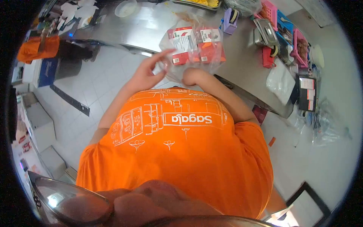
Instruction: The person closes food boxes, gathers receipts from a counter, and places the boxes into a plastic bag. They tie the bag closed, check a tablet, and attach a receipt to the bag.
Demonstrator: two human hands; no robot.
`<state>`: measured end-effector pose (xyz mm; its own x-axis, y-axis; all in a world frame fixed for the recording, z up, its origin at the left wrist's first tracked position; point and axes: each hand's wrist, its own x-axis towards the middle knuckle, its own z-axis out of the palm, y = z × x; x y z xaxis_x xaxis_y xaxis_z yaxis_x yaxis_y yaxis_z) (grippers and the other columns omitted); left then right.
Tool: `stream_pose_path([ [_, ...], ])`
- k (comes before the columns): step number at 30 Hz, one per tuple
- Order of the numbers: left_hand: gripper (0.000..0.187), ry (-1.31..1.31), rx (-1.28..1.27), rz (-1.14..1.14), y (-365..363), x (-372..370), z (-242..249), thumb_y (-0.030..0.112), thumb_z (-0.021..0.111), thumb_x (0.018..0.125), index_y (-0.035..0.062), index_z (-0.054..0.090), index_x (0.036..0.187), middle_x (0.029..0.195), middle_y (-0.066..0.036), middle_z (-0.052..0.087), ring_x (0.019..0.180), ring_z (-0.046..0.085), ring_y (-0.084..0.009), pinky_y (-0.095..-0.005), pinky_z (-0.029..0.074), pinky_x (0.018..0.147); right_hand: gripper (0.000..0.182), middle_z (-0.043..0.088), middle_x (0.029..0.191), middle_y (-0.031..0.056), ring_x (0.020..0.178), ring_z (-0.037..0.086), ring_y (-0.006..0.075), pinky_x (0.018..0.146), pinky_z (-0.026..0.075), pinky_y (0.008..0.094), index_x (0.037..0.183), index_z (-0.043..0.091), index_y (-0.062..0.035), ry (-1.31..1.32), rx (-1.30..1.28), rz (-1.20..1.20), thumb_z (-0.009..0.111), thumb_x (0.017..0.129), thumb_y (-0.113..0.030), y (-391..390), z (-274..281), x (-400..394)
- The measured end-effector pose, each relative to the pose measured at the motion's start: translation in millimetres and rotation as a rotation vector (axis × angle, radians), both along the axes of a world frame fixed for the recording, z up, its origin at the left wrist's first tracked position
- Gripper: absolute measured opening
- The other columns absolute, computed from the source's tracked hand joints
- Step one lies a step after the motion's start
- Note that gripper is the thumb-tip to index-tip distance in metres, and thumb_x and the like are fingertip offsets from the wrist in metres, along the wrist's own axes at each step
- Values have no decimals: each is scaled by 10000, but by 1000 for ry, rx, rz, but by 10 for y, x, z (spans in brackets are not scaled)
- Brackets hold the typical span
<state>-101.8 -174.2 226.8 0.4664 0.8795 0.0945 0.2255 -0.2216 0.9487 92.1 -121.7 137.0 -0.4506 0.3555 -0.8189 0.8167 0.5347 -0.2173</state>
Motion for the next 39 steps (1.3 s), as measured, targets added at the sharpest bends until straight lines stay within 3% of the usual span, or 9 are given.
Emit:
stream_pose_path([
  [8,591,-255,-154,-112,217,245,-240,-119,533,830,71,495,1389,1029,3,544,945,525,-85,-265,440,889,405,636,1174,212,1080,616,318,954,453,413,1213,625,-56,70,50,-454,618,856,-248,-18,264,814],
  [13,525,-357,-221,-39,350,195,-201,-112,540,849,32,505,1353,1124,-28,574,975,549,-97,-259,450,882,570,435,1429,214,1314,419,372,1084,326,498,1288,564,-96,474,1292,-230,754,769,-235,-339,842,899],
  [16,513,-381,-187,-57,484,143,-103,-106,528,851,13,502,1350,1146,-41,583,974,561,-103,-261,455,889,587,378,1469,196,1344,363,399,1098,290,536,1308,547,-103,303,1684,-592,746,767,-214,42,798,1412],
  [19,483,-393,-155,-63,640,183,-17,-84,515,847,-8,528,1324,1179,-63,596,970,568,-105,-268,457,907,393,645,1153,189,1079,610,292,935,481,449,1175,646,-58,-42,1173,-861,702,818,-215,482,648,2314],
  [26,505,-508,-313,76,829,249,139,-69,496,779,-46,547,1281,1219,-137,587,1019,639,-204,-311,505,935,430,660,946,59,781,631,126,641,500,257,1170,630,-73,1360,596,-1406,743,829,-309,539,1186,2167],
  [29,508,-489,-369,54,757,218,184,-50,493,774,-58,540,1280,1210,-137,586,965,661,-212,-306,510,909,520,667,950,100,779,641,241,756,516,381,1205,612,-86,641,1661,-767,782,778,-328,331,1313,1841],
  [31,511,-417,-371,20,746,162,159,-36,502,773,-63,536,1282,1205,-138,586,943,669,-213,-303,511,892,504,665,974,125,849,636,276,838,489,393,1206,609,-84,332,1753,-664,760,792,-329,274,1283,1821],
  [34,512,-408,-417,-14,731,54,94,-27,502,776,-61,536,1285,1210,-133,583,952,665,-204,-298,509,878,433,656,1045,174,1021,614,298,967,425,376,1216,607,-90,415,957,-1245,685,856,-317,383,842,2322],
  [39,485,-658,-408,-93,814,150,82,12,572,812,-46,540,1293,1258,-143,566,997,659,-199,-284,502,882,323,648,1106,164,1082,602,260,999,424,388,1173,580,55,1900,-41,-1109,526,958,-180,326,1232,1658],
])
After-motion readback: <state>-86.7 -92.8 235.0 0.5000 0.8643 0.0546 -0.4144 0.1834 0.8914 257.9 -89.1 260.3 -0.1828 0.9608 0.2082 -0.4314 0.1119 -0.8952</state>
